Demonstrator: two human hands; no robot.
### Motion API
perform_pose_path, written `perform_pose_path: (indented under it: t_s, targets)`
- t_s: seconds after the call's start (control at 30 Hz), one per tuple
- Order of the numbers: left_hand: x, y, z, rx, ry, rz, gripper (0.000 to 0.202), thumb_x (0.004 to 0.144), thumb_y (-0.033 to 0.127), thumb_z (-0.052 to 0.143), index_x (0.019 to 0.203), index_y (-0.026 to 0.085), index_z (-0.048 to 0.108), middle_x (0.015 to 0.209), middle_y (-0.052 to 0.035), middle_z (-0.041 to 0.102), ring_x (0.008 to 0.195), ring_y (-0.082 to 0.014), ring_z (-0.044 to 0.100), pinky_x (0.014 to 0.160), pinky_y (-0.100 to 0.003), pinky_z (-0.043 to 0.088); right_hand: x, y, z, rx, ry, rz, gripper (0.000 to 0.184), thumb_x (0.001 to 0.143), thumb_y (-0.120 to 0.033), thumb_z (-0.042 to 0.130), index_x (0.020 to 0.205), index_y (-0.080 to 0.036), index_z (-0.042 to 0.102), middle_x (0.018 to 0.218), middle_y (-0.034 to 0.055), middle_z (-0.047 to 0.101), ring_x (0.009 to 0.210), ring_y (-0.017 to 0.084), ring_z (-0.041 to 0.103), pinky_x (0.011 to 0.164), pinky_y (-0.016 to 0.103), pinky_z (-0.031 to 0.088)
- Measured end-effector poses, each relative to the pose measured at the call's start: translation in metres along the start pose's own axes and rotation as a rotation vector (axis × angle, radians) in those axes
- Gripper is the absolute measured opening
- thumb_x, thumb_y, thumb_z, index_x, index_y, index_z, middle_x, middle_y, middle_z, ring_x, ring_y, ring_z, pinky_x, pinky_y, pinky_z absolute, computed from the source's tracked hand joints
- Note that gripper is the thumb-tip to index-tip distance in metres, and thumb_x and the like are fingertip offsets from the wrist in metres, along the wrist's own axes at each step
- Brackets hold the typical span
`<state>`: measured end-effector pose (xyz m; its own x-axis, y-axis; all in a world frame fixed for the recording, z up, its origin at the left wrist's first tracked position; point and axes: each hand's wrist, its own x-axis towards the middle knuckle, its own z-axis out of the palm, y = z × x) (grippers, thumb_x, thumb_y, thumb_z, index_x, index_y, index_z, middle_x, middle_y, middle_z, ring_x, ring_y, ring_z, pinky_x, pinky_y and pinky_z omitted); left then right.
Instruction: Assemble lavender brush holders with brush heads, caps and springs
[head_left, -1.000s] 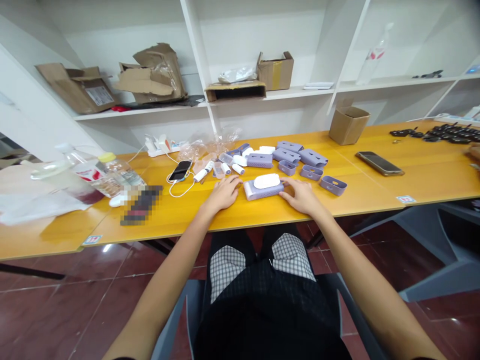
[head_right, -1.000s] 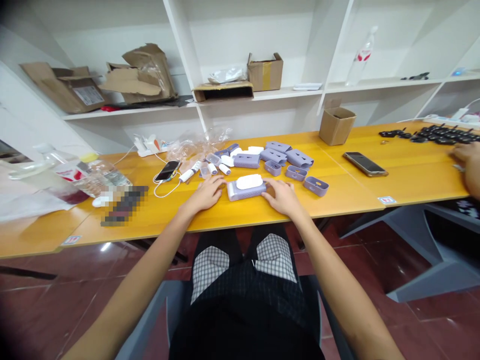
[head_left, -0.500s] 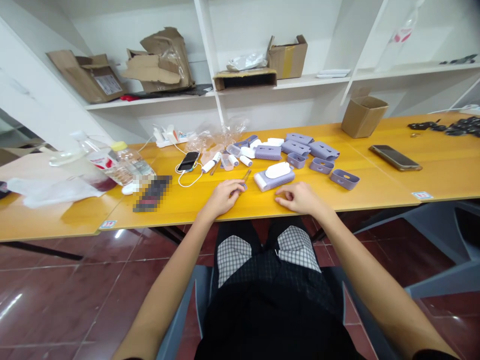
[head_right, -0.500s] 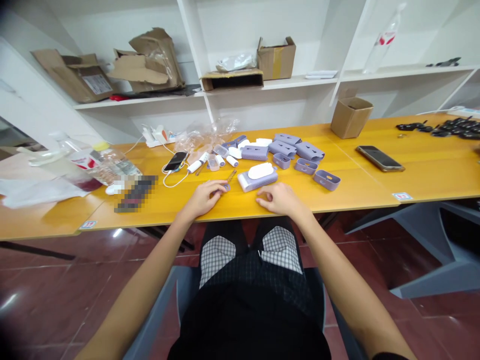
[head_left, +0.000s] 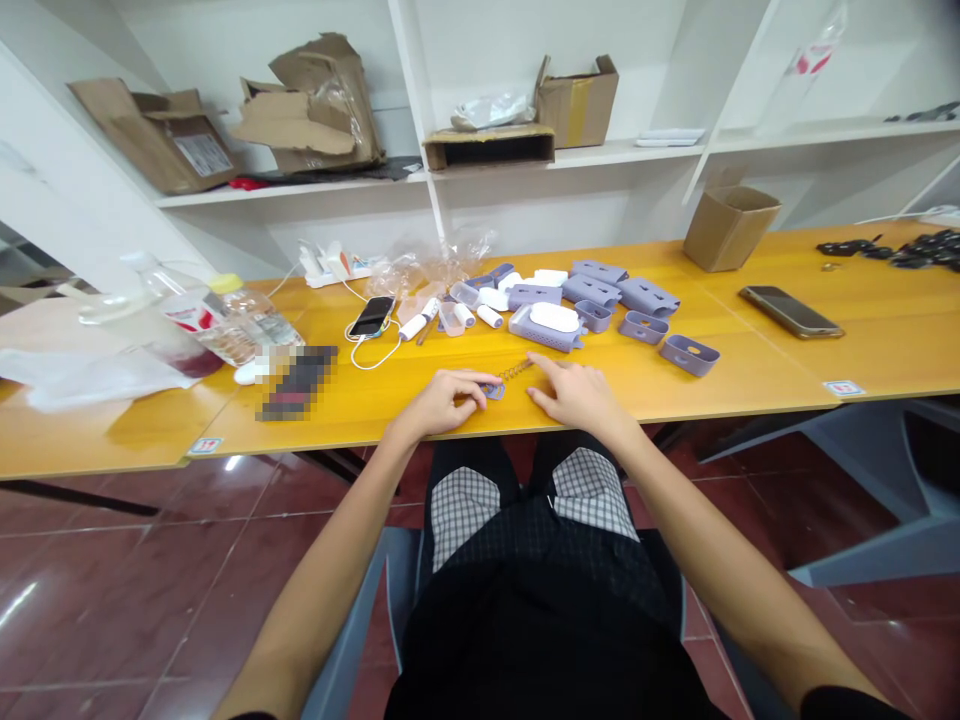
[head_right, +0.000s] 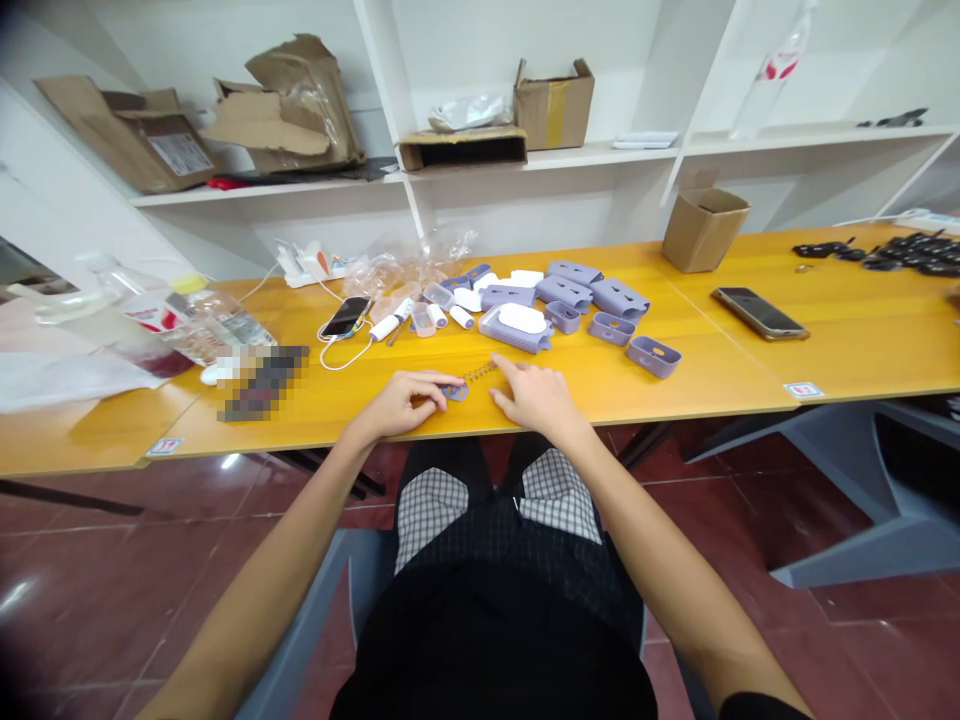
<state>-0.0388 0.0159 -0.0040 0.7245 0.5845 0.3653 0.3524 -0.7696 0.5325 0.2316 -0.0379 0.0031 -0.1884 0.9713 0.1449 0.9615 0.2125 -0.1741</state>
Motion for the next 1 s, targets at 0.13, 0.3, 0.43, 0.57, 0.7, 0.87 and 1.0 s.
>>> perform_pose_path:
  t_s: [0.13, 0.3, 0.43, 0.57, 0.7, 0.87, 1.0]
  targets:
    - [0.000, 0.005, 0.003, -0.051, -0.037, 0.019, 0.027, 0.085, 0.007, 0.057, 0.075, 0.021, 0.077, 0.128, -0.0057, 0.081, 0.115, -0.0214, 0.078, 0.110, -0.042, 0.058, -0.003, 0.005, 0.008, 0.076, 0.120, -0.121, 0.052, 0.103, -0.048, 0.057, 0.152, -0.032, 0.063, 0.133, 0.0159, 0.066, 0.110, 0.036, 0.066, 0.082, 0.045, 0.052]
    - [0.000, 0.003, 0.006, -0.050, 0.052, 0.013, 0.018, 0.088, 0.011, 0.060, 0.084, 0.020, 0.075, 0.136, -0.0111, 0.077, 0.123, -0.0242, 0.075, 0.110, -0.045, 0.057, 0.006, 0.020, 0.020, 0.202, 0.197, -0.240, 0.026, 0.101, -0.046, 0.064, 0.108, -0.025, 0.079, 0.135, 0.0155, 0.067, 0.124, 0.040, 0.058, 0.097, 0.058, 0.048]
    - [0.000, 0.001, 0.005, -0.033, 0.160, -0.031, 0.012, 0.090, 0.011, 0.062, 0.095, 0.019, 0.068, 0.134, -0.0130, 0.076, 0.128, -0.0254, 0.072, 0.113, -0.048, 0.055, 0.011, 0.031, 0.019, 0.570, 0.217, -0.275, 0.019, 0.097, -0.041, 0.069, 0.095, -0.022, 0.074, 0.102, 0.0094, 0.078, 0.098, 0.029, 0.070, 0.093, 0.050, 0.053]
    - [0.000, -0.001, 0.006, -0.002, 0.165, -0.138, 0.021, 0.095, 0.018, 0.062, 0.116, 0.020, 0.064, 0.137, -0.0127, 0.074, 0.129, -0.0261, 0.071, 0.115, -0.050, 0.053, 0.013, 0.039, 0.011, 0.898, 0.331, -0.118, 0.023, 0.087, -0.045, 0.078, 0.091, -0.023, 0.074, 0.096, 0.0078, 0.080, 0.090, 0.026, 0.074, 0.081, 0.043, 0.059]
    - [0.001, -0.001, 0.008, 0.134, 0.048, -0.183, 0.039, 0.095, 0.032, 0.072, 0.132, 0.023, 0.064, 0.140, -0.0100, 0.072, 0.133, -0.0290, 0.067, 0.119, -0.051, 0.049, 0.011, 0.044, -0.002, 1.008, 0.388, -0.049, 0.026, 0.082, -0.046, 0.082, 0.087, -0.023, 0.071, 0.089, 0.0062, 0.078, 0.083, 0.024, 0.073, 0.071, 0.038, 0.058]
    - [0.005, 0.004, 0.013, 0.173, 0.069, -0.167, 0.028, 0.095, 0.027, 0.072, 0.123, 0.023, 0.068, 0.127, -0.0073, 0.077, 0.121, -0.0269, 0.072, 0.111, -0.048, 0.053, 0.004, 0.046, -0.020, 0.931, 0.441, -0.036, 0.020, 0.083, -0.038, 0.078, 0.086, -0.024, 0.064, 0.088, 0.0040, 0.076, 0.076, 0.022, 0.071, 0.060, 0.033, 0.051]
    - [0.014, 0.015, 0.024, 0.175, 0.044, -0.144, 0.026, 0.095, 0.031, 0.075, 0.119, 0.022, 0.070, 0.120, -0.0064, 0.079, 0.114, -0.0275, 0.073, 0.105, -0.048, 0.055, 0.003, 0.046, -0.022, 0.867, 0.406, -0.054, 0.019, 0.086, -0.034, 0.075, 0.096, -0.025, 0.061, 0.088, 0.0034, 0.077, 0.070, 0.021, 0.069, 0.066, 0.037, 0.055]
